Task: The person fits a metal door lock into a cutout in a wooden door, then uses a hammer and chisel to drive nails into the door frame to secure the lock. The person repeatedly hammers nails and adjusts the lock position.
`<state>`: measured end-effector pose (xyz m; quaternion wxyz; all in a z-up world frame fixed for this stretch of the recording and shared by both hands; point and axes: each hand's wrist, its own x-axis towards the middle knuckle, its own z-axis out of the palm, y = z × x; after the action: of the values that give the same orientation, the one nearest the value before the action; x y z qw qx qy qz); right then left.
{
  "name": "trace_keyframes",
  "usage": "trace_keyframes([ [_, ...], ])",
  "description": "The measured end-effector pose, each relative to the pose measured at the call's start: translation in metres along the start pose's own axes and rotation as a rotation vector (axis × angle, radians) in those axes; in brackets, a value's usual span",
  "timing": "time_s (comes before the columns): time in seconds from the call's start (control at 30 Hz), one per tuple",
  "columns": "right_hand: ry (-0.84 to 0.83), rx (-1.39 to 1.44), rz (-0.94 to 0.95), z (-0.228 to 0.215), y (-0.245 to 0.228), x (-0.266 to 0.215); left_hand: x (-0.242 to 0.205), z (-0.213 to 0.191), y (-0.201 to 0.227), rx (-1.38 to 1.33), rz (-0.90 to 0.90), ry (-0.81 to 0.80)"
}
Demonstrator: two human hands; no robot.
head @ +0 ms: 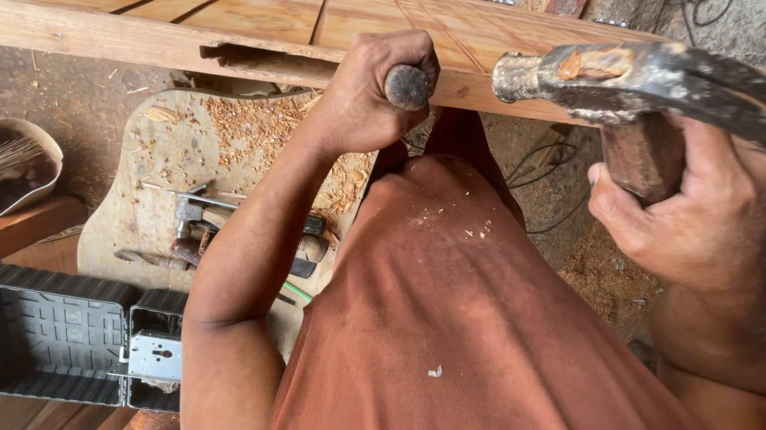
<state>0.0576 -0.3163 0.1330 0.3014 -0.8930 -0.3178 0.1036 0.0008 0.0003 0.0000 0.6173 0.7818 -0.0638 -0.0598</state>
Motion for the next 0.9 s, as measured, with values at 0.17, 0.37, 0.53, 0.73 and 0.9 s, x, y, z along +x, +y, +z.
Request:
trace_keyframes([
  [0.17, 0.062, -0.029, -0.087, -0.018, -0.023, 0.017, 0.005, 0.0, 0.001, -0.037, 0.033, 0.015],
  [0.37, 0.268, 0.261, -0.344, 0.002, -0.054, 0.045, 0.013, 0.01, -0.01, -0.022, -0.009, -0.054],
  [0.53, -0.158, -0.077, -0.076, 0.012, -0.035, 0.025, 0.013, 0.015, -0.008, -0.048, -0.009, -0.095],
  [0.73, -0.094, -0.12, -0.029, 0.012, -0.064, 0.013, -0.005, 0.022, -0.004, -0.061, 0.057, -0.111],
  [0.9, 0.07, -0.134, -0.03, -0.004, -0.066, -0.006, -0.022, -0.002, -0.026, -0.282, 0.108, -0.02],
])
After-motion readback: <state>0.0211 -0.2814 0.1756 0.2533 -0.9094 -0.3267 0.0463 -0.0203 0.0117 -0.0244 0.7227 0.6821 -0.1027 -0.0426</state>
